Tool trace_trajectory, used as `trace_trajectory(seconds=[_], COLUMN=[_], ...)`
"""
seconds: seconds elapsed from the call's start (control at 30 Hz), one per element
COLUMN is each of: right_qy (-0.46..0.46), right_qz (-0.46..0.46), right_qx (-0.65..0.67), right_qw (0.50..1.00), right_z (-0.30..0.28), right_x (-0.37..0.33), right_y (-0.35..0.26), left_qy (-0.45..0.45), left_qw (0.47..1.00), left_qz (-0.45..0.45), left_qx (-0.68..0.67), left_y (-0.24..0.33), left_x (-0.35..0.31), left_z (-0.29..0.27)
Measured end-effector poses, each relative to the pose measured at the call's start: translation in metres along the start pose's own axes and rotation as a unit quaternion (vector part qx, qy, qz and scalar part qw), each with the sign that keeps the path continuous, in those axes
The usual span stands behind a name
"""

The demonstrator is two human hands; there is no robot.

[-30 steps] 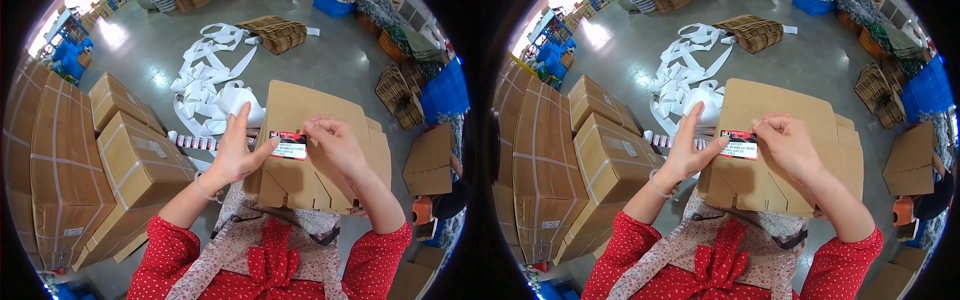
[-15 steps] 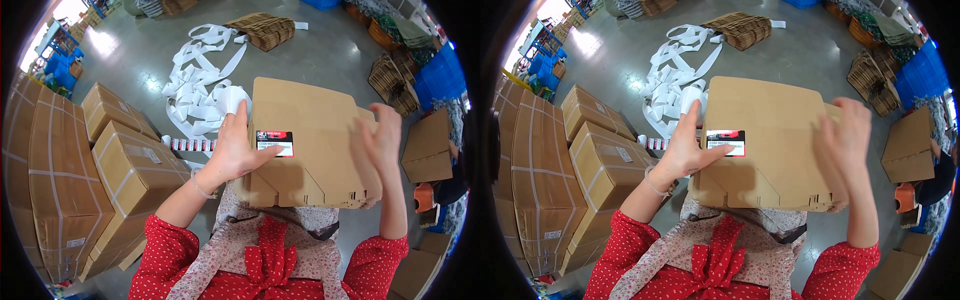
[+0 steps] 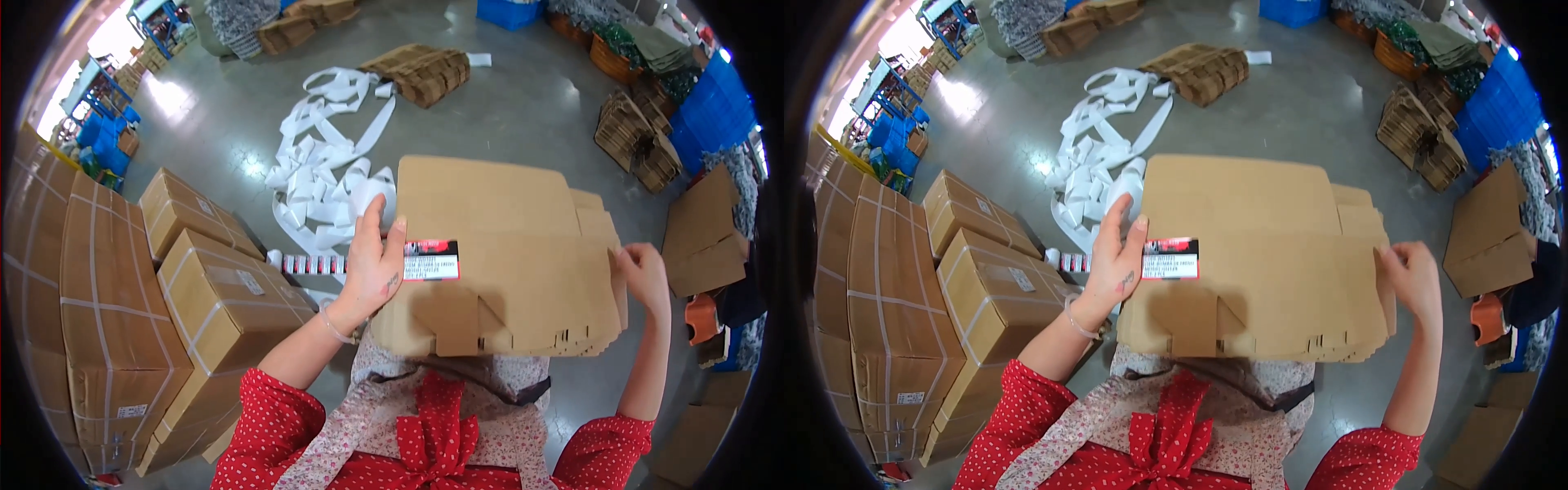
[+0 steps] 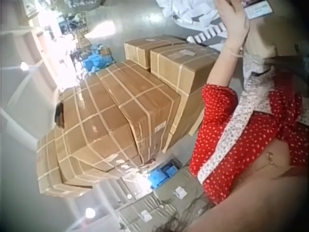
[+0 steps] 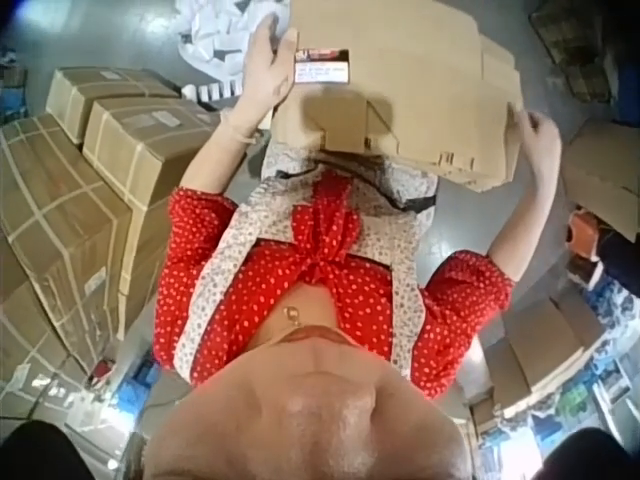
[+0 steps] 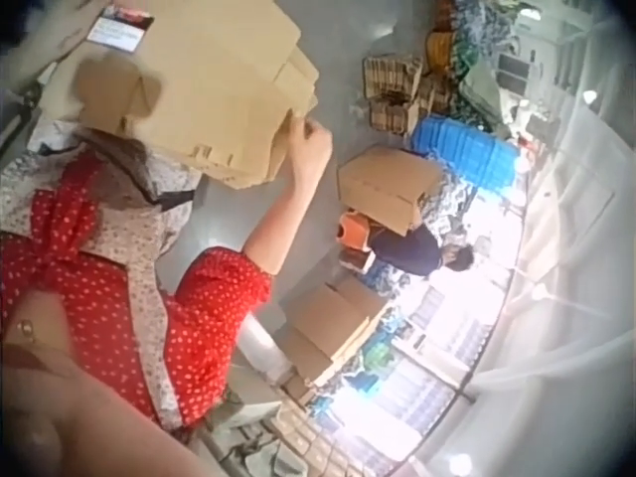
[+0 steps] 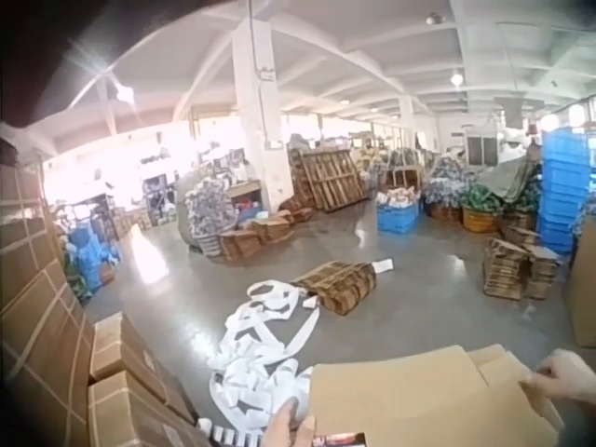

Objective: Applying red and white adhesive labels to flat cardboard box components.

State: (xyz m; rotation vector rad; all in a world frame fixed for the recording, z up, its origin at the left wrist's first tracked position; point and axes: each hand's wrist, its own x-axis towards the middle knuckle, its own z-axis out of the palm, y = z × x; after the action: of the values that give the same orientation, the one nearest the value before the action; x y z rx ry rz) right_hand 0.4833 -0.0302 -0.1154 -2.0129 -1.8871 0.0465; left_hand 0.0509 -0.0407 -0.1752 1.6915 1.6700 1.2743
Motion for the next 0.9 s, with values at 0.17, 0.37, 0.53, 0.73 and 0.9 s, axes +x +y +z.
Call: trace_trajectory(seconds=[0.17, 0.37, 0.53, 0.73, 0.9], right_qy=[-0.087, -0.021, 0.124, 0.105, 0.159], right_qz=[0.107, 0.163, 0.374, 0.525, 0.33], right_qx=[0.251, 0.557, 0.652, 0.498, 0.426], right_qw=[0.958, 0.814, 0.648, 0.682, 0.827], right_z=[-0.014, -0.029, 0.072, 0.165, 0.069], right_x=[-0.014, -0.02, -0.054, -0.1, -0.033], right_y=[0.009, 0.018, 0.239, 0.254, 0.155], left_qy=[-0.012, 0.005, 0.057, 0.049, 0.088], left_qw=[1.0, 1.0, 0.998, 0.989, 0.985], left_qz=[-0.014, -0.011, 0.001, -0.053, 0.069], left_qx=[-0.005, -0.017, -0.023, -0.127, -0.131], left_y=[0.012, 0.002, -0.022, -0.007, 0.027], left_x=[-0.006, 0.004, 0.02, 0.022, 0.058], left_z=[-0.001, -0.009, -0.038, -0.065, -0.07])
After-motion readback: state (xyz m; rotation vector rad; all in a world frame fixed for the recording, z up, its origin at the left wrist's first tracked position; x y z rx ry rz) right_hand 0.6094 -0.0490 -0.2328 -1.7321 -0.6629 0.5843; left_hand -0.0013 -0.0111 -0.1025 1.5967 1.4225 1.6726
